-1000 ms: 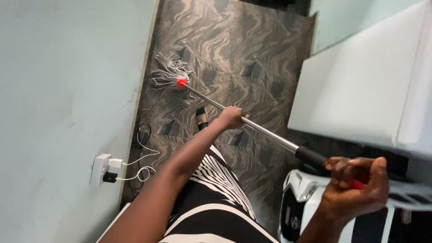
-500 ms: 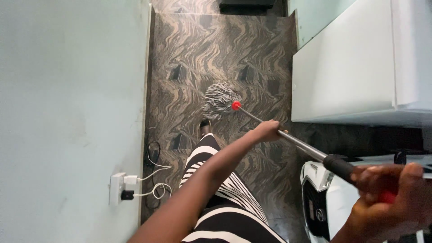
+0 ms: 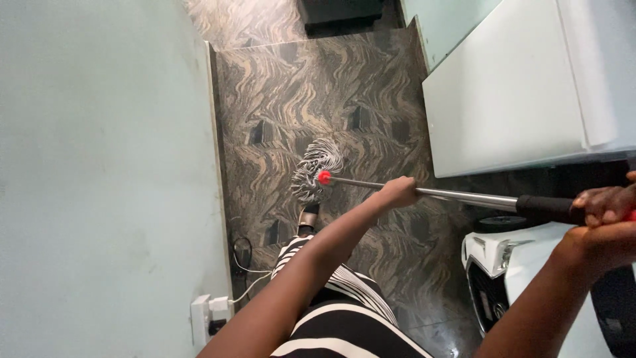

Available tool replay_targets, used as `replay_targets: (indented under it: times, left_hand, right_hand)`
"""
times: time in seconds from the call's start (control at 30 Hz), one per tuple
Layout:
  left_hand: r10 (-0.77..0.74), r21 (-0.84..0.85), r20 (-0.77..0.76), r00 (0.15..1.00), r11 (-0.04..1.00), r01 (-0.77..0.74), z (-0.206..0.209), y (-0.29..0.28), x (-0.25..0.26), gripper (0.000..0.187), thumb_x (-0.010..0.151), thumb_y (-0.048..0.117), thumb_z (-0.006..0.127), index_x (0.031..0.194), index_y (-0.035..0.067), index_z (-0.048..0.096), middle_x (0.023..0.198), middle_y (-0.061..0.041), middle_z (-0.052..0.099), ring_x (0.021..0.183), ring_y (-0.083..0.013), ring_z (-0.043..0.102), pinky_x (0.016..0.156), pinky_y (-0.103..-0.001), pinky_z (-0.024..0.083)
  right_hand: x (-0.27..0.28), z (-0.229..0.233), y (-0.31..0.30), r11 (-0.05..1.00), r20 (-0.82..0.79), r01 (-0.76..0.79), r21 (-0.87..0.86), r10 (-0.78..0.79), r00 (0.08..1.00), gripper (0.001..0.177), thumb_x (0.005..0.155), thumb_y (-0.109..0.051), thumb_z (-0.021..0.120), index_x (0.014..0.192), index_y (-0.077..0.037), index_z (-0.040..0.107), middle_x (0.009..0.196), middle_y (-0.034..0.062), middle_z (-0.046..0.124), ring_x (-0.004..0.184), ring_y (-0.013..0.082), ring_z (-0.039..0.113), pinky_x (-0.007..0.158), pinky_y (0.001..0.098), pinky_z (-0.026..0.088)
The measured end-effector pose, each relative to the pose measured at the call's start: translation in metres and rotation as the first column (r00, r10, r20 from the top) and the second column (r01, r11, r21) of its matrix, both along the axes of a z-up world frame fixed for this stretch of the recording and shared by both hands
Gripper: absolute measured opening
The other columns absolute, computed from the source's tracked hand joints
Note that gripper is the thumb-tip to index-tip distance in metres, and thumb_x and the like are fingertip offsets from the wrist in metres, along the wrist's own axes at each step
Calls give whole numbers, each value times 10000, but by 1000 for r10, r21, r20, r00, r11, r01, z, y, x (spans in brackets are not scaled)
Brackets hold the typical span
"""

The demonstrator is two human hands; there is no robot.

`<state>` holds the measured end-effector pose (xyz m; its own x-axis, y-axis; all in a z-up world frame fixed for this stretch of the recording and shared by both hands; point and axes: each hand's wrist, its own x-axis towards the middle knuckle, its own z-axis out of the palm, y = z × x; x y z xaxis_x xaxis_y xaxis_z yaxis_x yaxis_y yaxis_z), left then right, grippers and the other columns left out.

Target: Mopping a tiled floor in a home environment.

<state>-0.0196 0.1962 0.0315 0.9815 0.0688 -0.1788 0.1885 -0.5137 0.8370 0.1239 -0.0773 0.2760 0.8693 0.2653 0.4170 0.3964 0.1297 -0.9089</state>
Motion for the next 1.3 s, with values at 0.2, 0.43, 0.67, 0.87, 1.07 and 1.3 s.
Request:
replay_targets:
  times: [0.2, 0.43, 0.67, 0.87, 1.07, 1.3]
  left_hand:
    - [-42, -18, -57, 997, 999, 41, -29, 47, -8, 359, 948, 346, 658, 925, -1, 744, 781, -215, 733, 715, -374, 740, 658, -488, 594]
    - [-40, 39, -176, 984, 998, 47, -44, 102, -13, 329, 945, 334, 692, 927, 8, 737, 794, -208, 728, 720, -335, 735, 665, -457, 597]
    - [9, -45, -167, 986, 999, -17, -83, 151, -49, 301, 923, 345, 607, 993, 79, 729, 795, -173, 733, 711, -343, 753, 655, -463, 616]
    - [50, 82, -135, 990, 996, -39, -82, 185, -83, 255, 897, 300, 644, 949, 68, 737, 817, -212, 718, 786, -397, 718, 707, -510, 573]
    - [40, 106, -112, 993, 994, -28, -77, 191, -107, 195, 870, 223, 610, 959, 97, 728, 820, -197, 723, 777, -391, 721, 709, -509, 584]
    - [-87, 145, -117, 989, 984, 103, -60, 171, -105, 175, 838, 199, 647, 928, 103, 762, 794, -167, 721, 718, -374, 702, 646, -480, 575]
  right_hand:
    - [48, -46, 26, 998, -23, -38, 60, 39, 999, 395, 1299, -341, 351, 1210, 18, 489, 717, 37, 373, 552, 174, 371, 618, 331, 429]
    - [33, -28, 125, 999, 0, 4, 47, -4, 1000, 521, 1257, -455, 360, 1201, 26, 551, 676, 21, 371, 510, 141, 380, 567, 333, 423]
    - [-40, 24, 250, 984, -116, 176, 43, -170, 979, 506, 1193, -456, 442, 936, -28, 533, 563, 17, 369, 424, 124, 336, 441, 325, 374]
    - [-69, 31, 299, 981, -136, 194, -25, -195, 971, 485, 1185, -464, 474, 960, -47, 579, 596, -4, 391, 403, 111, 364, 363, 310, 357]
    - [-97, 51, 304, 983, -348, 185, 5, -171, 922, 391, 1127, -342, 527, 861, -59, 569, 557, -10, 363, 432, 112, 320, 423, 336, 358]
    - [-113, 64, 268, 981, -434, 190, -39, -188, 881, 352, 1116, -295, 537, 833, -86, 553, 571, 8, 377, 465, 132, 328, 520, 350, 398]
